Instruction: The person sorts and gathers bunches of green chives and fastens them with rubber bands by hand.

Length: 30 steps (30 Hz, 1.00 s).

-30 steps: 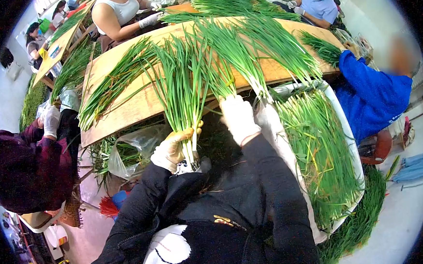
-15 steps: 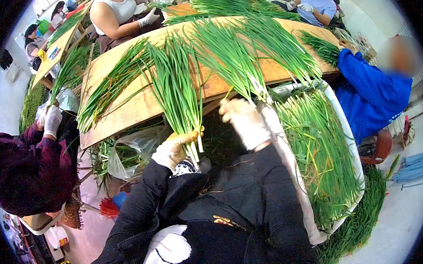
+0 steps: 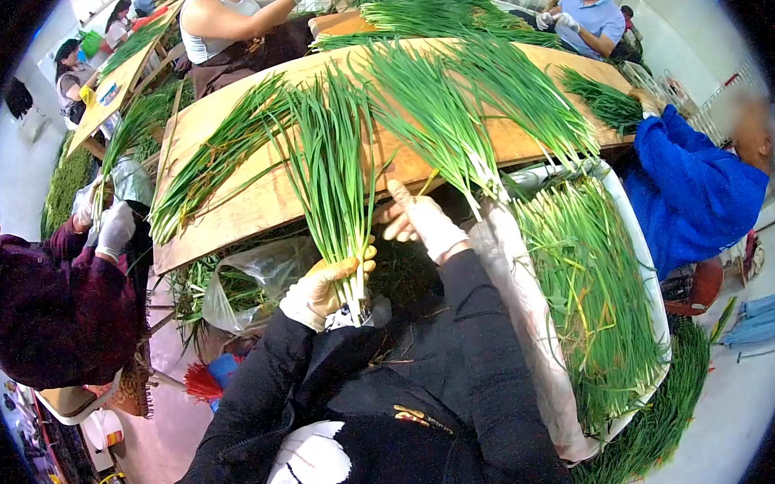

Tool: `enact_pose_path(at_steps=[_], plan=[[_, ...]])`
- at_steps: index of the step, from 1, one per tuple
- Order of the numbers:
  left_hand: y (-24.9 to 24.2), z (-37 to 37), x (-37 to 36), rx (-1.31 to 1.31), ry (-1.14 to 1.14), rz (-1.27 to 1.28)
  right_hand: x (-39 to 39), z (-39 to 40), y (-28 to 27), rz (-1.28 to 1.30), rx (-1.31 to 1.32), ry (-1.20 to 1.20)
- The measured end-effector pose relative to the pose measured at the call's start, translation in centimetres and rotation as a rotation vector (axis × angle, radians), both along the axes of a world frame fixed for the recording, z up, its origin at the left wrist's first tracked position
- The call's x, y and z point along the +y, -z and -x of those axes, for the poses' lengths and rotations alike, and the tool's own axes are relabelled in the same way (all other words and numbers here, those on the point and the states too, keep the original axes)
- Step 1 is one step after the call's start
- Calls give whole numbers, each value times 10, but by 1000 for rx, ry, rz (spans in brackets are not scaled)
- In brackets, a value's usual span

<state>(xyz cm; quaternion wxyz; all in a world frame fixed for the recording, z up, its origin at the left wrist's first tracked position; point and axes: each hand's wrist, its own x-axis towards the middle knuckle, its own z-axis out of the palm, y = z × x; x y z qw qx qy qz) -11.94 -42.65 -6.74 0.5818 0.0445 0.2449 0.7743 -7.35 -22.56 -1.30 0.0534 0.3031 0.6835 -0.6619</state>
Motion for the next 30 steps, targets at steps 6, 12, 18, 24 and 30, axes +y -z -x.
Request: enact_pose_path(at_steps=[6,12,18,24,30], plan=[[-2,-3,-5,-30,60,-186,-29,16,21,57,377,197],[3,-1,-14,-64,89,-171,30,12,-29,21,693,467],[-7,-3,-9,-59,108,-123,33,-49,-70,7,821,203],[-1,-5,8,164,36,85,-25,-88,-16,-174,87,-247],[-9,-7,15,152,-21,137,-57,-77,1,-198,104,-183]])
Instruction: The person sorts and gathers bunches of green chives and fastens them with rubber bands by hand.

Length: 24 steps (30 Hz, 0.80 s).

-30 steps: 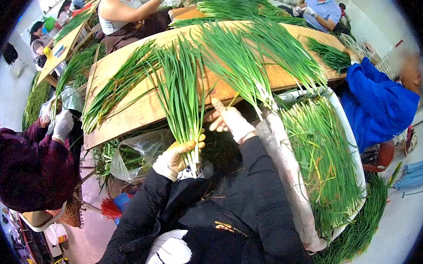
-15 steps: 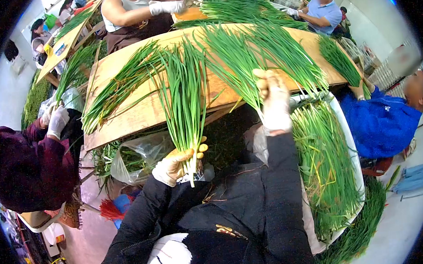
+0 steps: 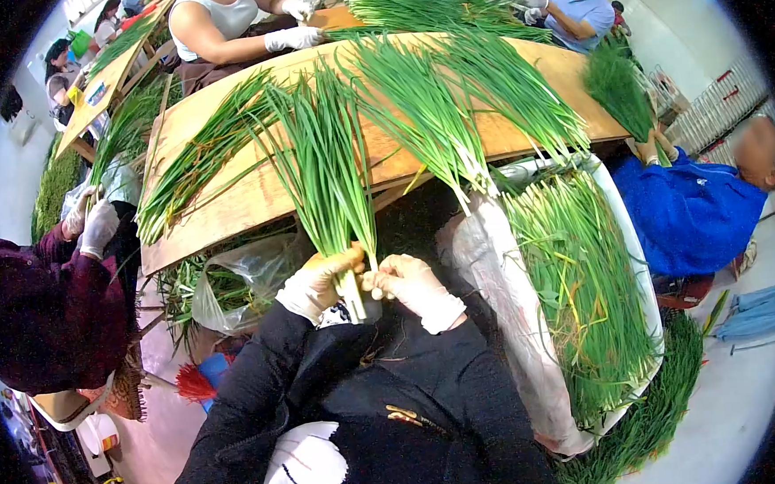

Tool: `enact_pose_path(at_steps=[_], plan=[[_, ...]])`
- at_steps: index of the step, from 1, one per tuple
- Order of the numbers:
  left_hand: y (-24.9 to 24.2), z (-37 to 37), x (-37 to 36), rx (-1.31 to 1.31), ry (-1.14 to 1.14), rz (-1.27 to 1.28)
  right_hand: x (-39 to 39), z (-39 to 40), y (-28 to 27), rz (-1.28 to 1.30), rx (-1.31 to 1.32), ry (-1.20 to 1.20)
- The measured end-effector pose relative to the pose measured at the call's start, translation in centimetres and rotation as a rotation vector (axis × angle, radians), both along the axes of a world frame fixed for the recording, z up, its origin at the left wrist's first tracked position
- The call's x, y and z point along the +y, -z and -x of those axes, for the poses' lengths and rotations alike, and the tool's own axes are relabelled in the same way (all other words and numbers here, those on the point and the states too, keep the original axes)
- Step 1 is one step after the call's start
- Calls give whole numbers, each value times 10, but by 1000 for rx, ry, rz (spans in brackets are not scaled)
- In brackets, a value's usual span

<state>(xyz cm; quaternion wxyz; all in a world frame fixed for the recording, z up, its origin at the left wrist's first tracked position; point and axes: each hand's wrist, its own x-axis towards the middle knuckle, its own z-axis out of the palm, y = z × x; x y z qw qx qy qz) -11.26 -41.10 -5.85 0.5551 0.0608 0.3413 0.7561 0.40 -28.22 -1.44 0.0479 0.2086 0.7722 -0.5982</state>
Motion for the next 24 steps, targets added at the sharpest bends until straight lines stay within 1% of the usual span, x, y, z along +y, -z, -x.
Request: enact_pose_path(at_steps=[2,3,4,6,7,8,10,11,12,14,15,17,18,20,21,22,24], plan=[[3,2,-5,-46,-9,21,2,-5,-6,379,87,-8],[4,2,-3,-60,-50,33,3,-8,-10,343,46,-57],[5,3,0,-60,-52,33,4,-8,-9,343,46,-58],[5,0,5,-64,-35,-38,3,-11,0,26,74,-232],[11,0,9,-39,-48,-45,3,-12,4,-54,65,-265],[13,0,10,-14,-65,-22,5,-13,13,-48,60,-262],[23,0,12,-27,-78,-4,7,-12,22,289,197,-4],[27,-1,12,-29,-73,1,8,-8,25,276,221,72],[18,-4,11,-49,-72,1,3,-4,8,51,163,138],[14,-8,12,-71,-67,4,5,4,27,4,209,134],[16,-9,13,-62,-88,2,4,5,25,6,207,137],[21,-9,15,-25,-120,32,3,7,20,-7,116,91],[19,-9,15,-31,-122,34,3,6,18,-5,110,89],[15,-10,14,52,-89,17,4,1,17,17,56,103],[8,-12,12,58,-77,11,6,1,24,79,70,93],[8,-11,12,42,-13,-11,6,0,30,84,63,95],[7,-12,16,38,-32,1,6,-1,36,245,143,147]])
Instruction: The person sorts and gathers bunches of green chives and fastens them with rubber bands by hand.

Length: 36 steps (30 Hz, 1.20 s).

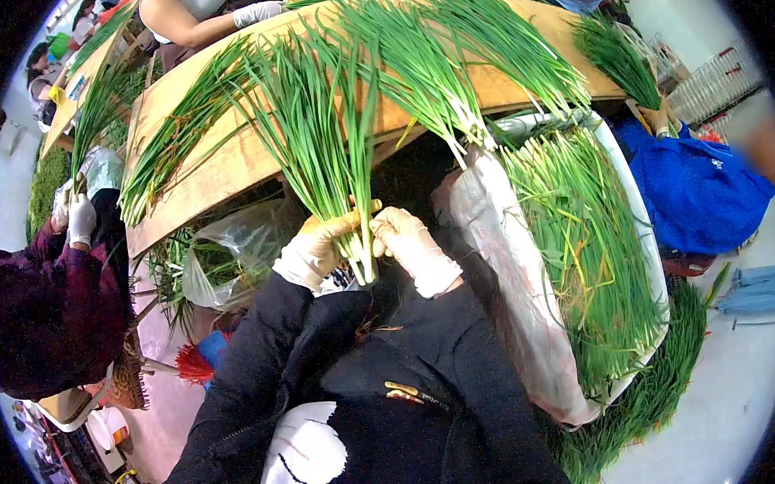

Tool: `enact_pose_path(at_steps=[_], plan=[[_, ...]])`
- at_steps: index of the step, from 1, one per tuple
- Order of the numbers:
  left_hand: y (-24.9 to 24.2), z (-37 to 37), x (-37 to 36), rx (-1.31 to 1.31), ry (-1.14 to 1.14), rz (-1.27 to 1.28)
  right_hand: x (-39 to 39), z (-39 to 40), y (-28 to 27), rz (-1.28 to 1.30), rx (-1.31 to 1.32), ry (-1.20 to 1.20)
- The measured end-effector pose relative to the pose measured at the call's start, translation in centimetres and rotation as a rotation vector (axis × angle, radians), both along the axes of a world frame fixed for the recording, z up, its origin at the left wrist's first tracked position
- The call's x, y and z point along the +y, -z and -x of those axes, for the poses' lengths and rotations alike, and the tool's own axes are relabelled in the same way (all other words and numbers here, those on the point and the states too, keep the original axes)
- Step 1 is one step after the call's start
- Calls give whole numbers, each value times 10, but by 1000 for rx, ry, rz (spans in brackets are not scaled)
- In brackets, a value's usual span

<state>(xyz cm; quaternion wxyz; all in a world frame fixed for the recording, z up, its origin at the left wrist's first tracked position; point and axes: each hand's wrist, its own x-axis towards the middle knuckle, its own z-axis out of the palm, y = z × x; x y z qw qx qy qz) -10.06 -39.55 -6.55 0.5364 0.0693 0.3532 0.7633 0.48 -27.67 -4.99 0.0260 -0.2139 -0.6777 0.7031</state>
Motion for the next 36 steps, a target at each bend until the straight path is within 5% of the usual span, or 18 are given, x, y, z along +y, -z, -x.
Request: enact_pose_path(at_steps=[2,5,11,13,14,15,18,20,25,28,31,32,34,36], plan=[[3,0,1,-3,19,-36,-3,-3,-3,37,36,34],[-2,3,-4,-57,-6,-59,-1,-6,-7,443,311,259],[3,8,-8,-39,69,-177,29,-40,-25,858,687,207],[5,6,-6,-33,29,-102,44,-51,-15,109,277,77],[6,6,-6,-55,27,-81,46,-54,-13,-311,-127,102],[10,5,-3,-63,0,-56,41,-50,-9,-766,-101,52],[11,-2,5,-28,-69,-31,19,-39,-20,-608,242,98],[10,-3,4,-71,-17,-162,-2,-27,-39,-846,298,63],[23,-2,-4,-181,33,-354,-10,17,-42,-885,264,-11],[27,5,-8,-193,253,-439,-7,36,-26,-947,198,-44],[18,-1,-17,-119,114,-225,1,46,-18,-1122,340,-7],[25,1,-18,-149,161,-402,4,47,-18,-1125,343,-11],[3,0,-23,-125,154,-377,7,46,-26,-46,373,103],[4,0,-23,-124,174,-412,14,38,-36,219,480,189]])
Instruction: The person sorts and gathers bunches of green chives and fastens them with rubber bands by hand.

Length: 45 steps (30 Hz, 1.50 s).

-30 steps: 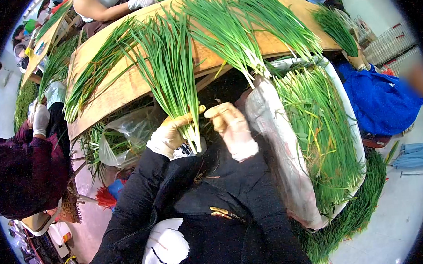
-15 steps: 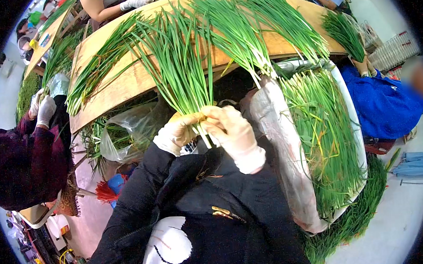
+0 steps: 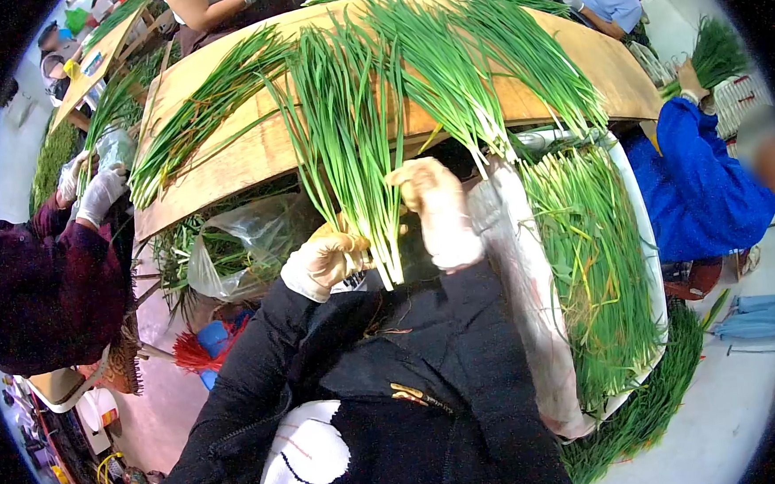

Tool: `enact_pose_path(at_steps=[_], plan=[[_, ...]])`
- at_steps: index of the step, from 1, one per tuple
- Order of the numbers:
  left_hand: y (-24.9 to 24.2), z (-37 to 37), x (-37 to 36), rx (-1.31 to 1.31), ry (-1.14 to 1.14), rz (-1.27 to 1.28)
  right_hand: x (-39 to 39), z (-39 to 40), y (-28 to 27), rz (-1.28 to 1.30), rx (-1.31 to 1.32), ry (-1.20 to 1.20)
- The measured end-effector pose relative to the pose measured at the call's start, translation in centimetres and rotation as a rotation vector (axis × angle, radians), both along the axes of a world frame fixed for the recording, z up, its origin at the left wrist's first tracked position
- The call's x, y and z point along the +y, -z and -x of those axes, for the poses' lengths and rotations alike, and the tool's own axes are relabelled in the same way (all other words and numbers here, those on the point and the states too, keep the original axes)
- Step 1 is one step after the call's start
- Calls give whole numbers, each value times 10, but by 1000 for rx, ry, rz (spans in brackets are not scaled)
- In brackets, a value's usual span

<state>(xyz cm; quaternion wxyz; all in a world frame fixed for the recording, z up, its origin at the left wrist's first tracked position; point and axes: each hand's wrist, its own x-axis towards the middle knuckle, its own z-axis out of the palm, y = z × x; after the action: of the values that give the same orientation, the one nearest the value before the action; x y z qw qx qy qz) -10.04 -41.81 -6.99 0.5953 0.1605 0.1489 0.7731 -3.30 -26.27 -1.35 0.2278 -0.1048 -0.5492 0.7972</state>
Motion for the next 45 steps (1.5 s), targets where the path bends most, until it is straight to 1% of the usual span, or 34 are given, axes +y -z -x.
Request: enact_pose_path(at_steps=[4,6,7,8,9,11,12,14,16,17,18,19,20,21,22,23,24,25,26,28,29,30,32,33,34,35,36,37,38,39,41,42,43,45], plan=[[-6,0,0,-50,34,32,20,-42,-39,343,376,-233],[-7,1,1,-83,71,-26,44,-72,-27,136,334,-290],[-5,1,3,-131,80,-13,28,-82,-26,-108,-98,67],[-3,1,5,-179,90,2,33,-82,0,-389,-357,-15],[-1,3,8,-189,90,3,19,-81,9,-385,-407,-104],[13,5,15,-103,32,115,3,-77,30,-181,-529,-586],[23,3,15,-44,-11,170,-11,-83,41,-195,-552,-498],[20,5,11,15,89,199,-33,-64,30,-93,-633,-341],[16,0,9,36,199,-4,-34,-46,28,-148,-609,-278],[13,-7,8,14,94,124,-34,-40,23,-146,-597,-268],[8,-8,10,27,59,79,-36,-37,13,-293,-609,-213],[1,-8,11,15,15,156,-37,-34,7,-441,-622,-155],[-5,-6,13,2,-30,230,-38,-33,22,-937,-555,-72],[-7,3,14,-63,108,155,-35,-34,12,-1009,-599,-247],[-6,-3,20,-74,-55,304,-30,-35,2,-1076,-641,-428],[2,3,19,-36,-39,340,-14,-36,5,-1312,-482,-512],[8,10,19,4,-24,376,2,-41,25,-1387,-404,-163],[-13,7,20,19,-62,394,3,-40,-22,-1105,-599,88],[-30,10,18,68,-13,325,20,-36,-26,-1148,-689,338],[-58,13,17,86,-20,230,55,-28,-31,-1569,-690,629],[-63,15,18,108,-23,173,71,-24,-30,-1556,-907,565],[-66,16,20,54,-45,125,86,-20,-20,-1592,-922,546],[-72,17,29,13,-80,232,105,-6,-13,-1503,-1164,247],[-53,22,35,-93,-46,225,112,-7,-13,-1503,-1161,253],[-45,23,37,-98,-86,401,120,-9,-13,-1480,-1040,150],[-32,29,33,-108,-26,352,126,-9,-13,-1454,-917,48],[-22,34,27,-118,33,302,121,-8,-28,-1328,-944,195],[-18,34,24,-130,30,145,115,-12,-44,-1337,-888,249],[-19,34,21,-394,74,84,109,-18,-58,-1343,-835,302],[-18,32,20,-380,26,54,98,-24,-68,-1059,-679,320],[-16,30,23,-302,-70,82,90,-21,-28,-483,-422,202],[-16,28,26,-238,-117,144,91,-19,2,-148,-296,-8],[-16,25,27,-200,-140,253,80,-20,1,-616,-660,-66],[-16,27,28,-131,-155,377,70,-22,-2,-754,-650,96]])
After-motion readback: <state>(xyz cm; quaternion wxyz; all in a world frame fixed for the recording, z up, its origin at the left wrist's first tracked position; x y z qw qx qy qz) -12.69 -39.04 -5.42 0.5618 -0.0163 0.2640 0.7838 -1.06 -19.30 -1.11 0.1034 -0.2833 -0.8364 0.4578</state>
